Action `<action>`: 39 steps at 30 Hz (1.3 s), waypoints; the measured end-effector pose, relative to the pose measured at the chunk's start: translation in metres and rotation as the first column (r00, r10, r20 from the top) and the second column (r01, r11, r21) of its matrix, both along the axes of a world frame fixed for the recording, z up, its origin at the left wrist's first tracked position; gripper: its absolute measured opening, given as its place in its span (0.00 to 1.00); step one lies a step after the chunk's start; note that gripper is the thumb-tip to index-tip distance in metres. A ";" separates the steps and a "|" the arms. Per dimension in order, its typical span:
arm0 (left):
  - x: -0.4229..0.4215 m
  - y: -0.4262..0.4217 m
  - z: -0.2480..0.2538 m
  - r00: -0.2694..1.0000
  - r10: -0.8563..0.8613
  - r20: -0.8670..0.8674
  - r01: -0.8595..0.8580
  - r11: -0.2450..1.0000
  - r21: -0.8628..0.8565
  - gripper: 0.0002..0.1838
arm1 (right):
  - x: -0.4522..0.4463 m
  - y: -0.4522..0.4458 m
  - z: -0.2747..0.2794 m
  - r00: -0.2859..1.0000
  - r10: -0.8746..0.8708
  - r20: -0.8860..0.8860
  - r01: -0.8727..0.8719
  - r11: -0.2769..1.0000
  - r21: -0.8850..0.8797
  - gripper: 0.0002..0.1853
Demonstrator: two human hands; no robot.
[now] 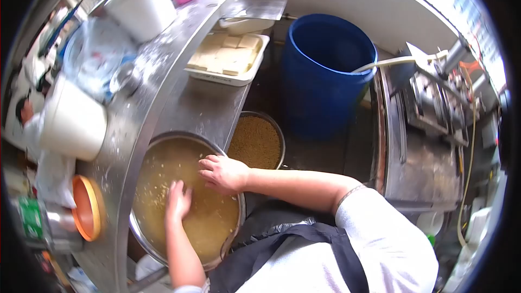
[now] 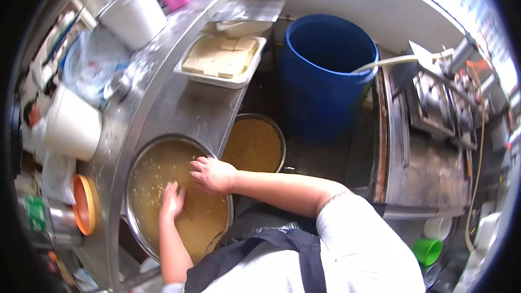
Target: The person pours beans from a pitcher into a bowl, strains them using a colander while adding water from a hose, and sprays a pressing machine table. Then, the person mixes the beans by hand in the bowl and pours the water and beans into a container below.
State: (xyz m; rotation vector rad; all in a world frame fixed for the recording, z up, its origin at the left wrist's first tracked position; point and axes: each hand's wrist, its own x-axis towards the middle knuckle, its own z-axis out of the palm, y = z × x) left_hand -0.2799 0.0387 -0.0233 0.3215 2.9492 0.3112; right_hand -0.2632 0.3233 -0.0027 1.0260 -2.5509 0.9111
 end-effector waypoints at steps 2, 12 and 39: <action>0.035 -0.022 0.022 0.984 -0.021 -0.177 0.054 0.982 0.181 0.23 | -0.005 0.007 0.003 0.989 -0.108 -0.106 0.097 0.990 -0.099 0.25; 0.132 -0.158 0.057 0.723 0.596 -0.349 -0.676 0.715 -0.180 0.33 | -0.076 -0.009 0.013 0.662 -0.338 0.669 0.458 0.889 -0.003 0.25; 0.156 -0.181 -0.013 0.595 0.503 0.626 -0.667 -0.126 0.735 0.37 | 0.007 0.066 0.006 0.484 -0.405 0.775 0.714 0.695 -0.083 0.20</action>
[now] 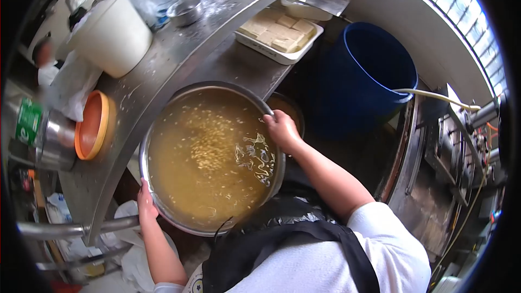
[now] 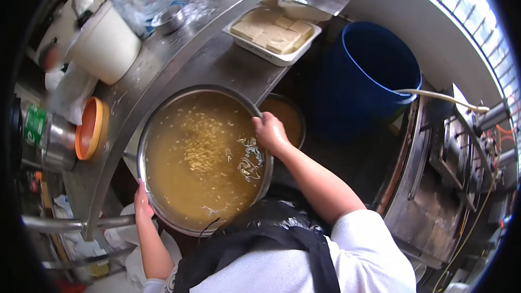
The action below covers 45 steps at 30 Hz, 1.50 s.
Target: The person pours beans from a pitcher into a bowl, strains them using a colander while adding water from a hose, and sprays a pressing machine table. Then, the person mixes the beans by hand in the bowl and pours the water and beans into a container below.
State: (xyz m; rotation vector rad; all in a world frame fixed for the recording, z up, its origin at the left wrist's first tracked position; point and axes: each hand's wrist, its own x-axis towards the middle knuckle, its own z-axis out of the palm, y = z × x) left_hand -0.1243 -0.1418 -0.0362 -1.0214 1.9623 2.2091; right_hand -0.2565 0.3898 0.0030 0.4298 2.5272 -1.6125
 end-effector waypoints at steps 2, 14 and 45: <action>-0.002 0.017 -0.002 0.999 0.039 -0.030 -0.039 0.999 0.010 0.37 | 0.005 0.012 -0.018 0.999 -0.024 -0.032 0.026 0.998 0.063 0.20; 0.003 0.122 -0.010 0.993 0.106 0.060 -0.104 0.994 -0.041 0.32 | 0.054 0.120 -0.039 0.993 -0.095 -0.063 0.101 0.991 0.088 0.20; -0.018 0.378 -0.207 0.947 -0.150 0.286 0.231 0.933 -0.277 0.31 | 0.138 0.363 -0.161 0.935 -0.351 0.058 0.344 0.933 0.103 0.13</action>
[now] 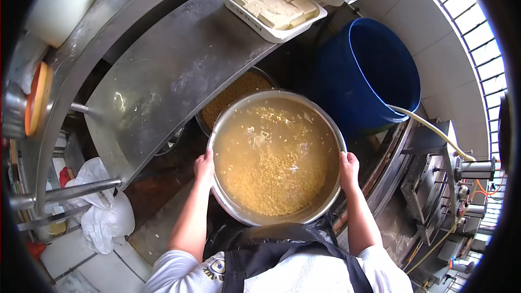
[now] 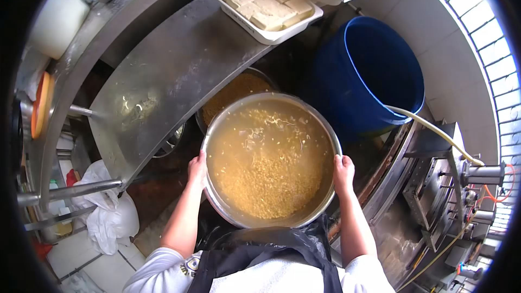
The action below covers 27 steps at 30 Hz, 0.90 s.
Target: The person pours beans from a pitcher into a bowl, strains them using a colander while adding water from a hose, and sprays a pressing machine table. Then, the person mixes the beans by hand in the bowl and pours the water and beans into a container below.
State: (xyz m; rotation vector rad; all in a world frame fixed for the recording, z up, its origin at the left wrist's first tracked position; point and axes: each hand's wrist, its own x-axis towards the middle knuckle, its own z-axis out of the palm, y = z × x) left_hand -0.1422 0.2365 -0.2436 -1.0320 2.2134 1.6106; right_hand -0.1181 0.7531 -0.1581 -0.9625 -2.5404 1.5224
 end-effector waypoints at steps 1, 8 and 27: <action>-0.005 -0.001 -0.007 1.000 -0.008 0.012 0.008 1.000 0.002 0.31 | 0.000 0.001 -0.006 1.000 0.006 -0.007 -0.005 0.999 0.037 0.14; -0.023 -0.014 -0.035 0.995 0.023 0.098 -0.027 0.999 0.037 0.31 | -0.016 -0.016 -0.019 0.994 -0.013 0.113 0.001 0.994 0.108 0.15; -0.047 -0.024 -0.040 0.983 0.001 0.185 -0.022 0.993 0.114 0.31 | -0.025 -0.041 -0.032 0.978 -0.046 0.205 0.013 0.987 0.159 0.19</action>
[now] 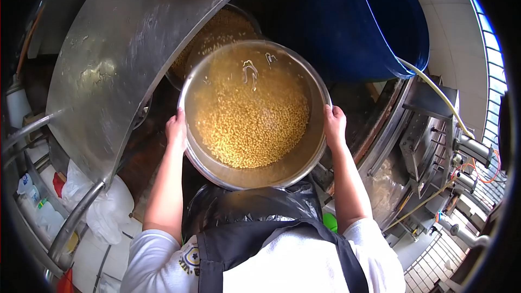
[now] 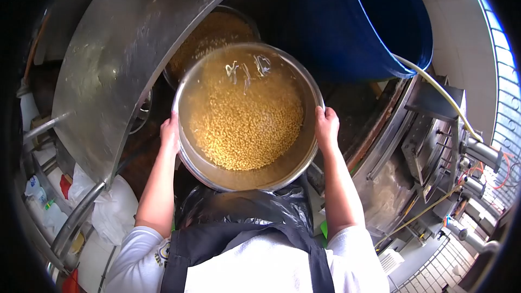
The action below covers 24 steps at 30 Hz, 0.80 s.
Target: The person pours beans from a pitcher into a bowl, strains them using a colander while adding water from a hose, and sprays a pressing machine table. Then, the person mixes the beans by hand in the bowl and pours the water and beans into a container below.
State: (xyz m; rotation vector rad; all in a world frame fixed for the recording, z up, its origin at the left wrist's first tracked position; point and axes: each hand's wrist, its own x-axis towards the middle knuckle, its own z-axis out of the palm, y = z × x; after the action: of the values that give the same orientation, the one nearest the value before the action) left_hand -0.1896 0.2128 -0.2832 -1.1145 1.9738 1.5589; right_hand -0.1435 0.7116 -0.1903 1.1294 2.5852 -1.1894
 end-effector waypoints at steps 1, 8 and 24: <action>0.001 -0.001 0.000 1.000 -0.010 -0.008 0.010 1.000 -0.015 0.32 | 0.002 -0.001 0.001 1.000 -0.009 0.001 0.009 1.000 0.001 0.18; 0.010 -0.012 -0.017 0.996 -0.094 0.010 0.095 0.992 -0.085 0.34 | 0.010 -0.005 0.002 0.999 0.021 0.040 -0.022 0.999 0.032 0.18; 0.011 -0.018 -0.039 0.984 -0.161 0.077 0.169 0.979 -0.115 0.39 | 0.020 -0.009 0.002 0.991 0.042 0.123 -0.054 0.994 0.095 0.22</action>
State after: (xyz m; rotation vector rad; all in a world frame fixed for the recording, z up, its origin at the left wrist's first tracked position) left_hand -0.1783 0.1951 -0.3225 -1.0054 2.0815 1.3161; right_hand -0.1233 0.7025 -0.1883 1.1126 2.5881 -0.9617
